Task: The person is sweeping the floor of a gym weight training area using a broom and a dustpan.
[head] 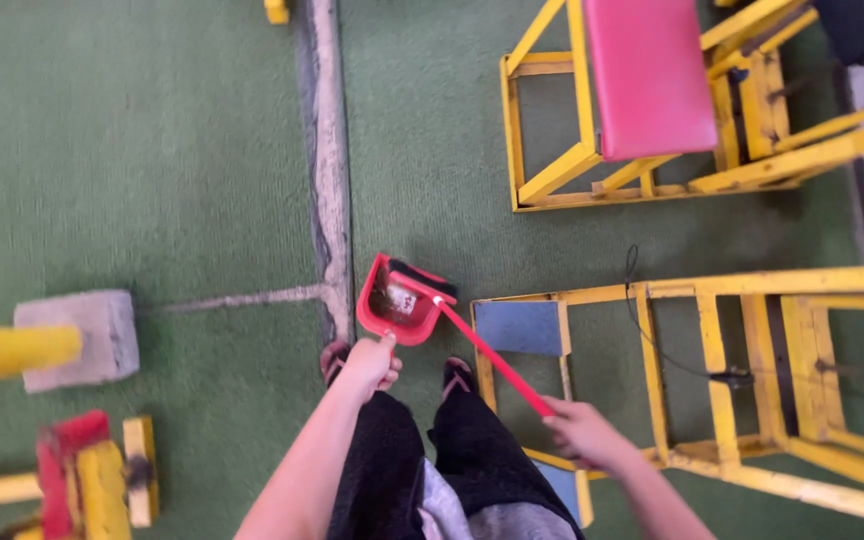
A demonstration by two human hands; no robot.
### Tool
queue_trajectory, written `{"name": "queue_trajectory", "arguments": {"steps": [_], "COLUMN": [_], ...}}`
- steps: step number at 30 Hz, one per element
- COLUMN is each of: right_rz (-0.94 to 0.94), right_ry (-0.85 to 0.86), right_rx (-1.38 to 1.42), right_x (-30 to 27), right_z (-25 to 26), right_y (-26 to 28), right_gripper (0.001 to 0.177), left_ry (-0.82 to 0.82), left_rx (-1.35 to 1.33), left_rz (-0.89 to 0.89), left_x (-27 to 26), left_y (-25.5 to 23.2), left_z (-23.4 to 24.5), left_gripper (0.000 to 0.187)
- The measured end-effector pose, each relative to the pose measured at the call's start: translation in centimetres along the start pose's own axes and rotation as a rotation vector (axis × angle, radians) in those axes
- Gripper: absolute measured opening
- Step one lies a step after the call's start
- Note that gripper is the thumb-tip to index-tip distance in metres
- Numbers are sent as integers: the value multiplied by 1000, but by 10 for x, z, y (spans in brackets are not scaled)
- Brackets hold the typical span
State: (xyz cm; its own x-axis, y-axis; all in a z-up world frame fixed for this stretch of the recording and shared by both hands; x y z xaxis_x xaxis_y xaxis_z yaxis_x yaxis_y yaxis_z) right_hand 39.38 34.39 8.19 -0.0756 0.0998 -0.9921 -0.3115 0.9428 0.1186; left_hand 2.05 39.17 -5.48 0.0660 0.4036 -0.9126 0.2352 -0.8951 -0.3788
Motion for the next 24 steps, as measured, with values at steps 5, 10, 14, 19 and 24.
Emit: {"name": "queue_trajectory", "arguments": {"steps": [5, 10, 14, 19, 24], "right_rz": [8, 253, 191, 344, 414], "right_ry": [-169, -101, -289, -352, -473], "right_rx": [365, 593, 505, 213, -305], "right_x": [-32, 57, 133, 187, 202], "right_z": [-16, -21, -52, -176, -266], "right_y": [10, 35, 70, 72, 20], "right_gripper": [51, 34, 13, 22, 20], "left_ry": [103, 4, 11, 9, 76], "left_rx": [71, 488, 765, 976, 932], "left_rz": [-6, -108, -149, -155, -68], "left_x": [21, 2, 16, 21, 32], "left_y": [-8, -83, -116, -143, -152], "left_z": [60, 72, 65, 66, 72], "left_gripper": [31, 26, 38, 41, 42]}}
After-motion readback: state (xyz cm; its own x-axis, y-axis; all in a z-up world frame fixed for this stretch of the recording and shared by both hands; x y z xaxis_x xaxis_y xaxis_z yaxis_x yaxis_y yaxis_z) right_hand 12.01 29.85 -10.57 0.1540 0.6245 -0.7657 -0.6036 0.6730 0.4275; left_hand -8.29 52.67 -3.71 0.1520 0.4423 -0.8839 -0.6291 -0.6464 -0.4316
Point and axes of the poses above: each hand's wrist, its own x-axis towards the middle knuckle, its own z-axis out of the back of the hand, y = z × x, the point moved 3 cm from there along x, towards the middle knuckle, and after that the axes turned 6 degrees about -z, right-handed, at the moved point
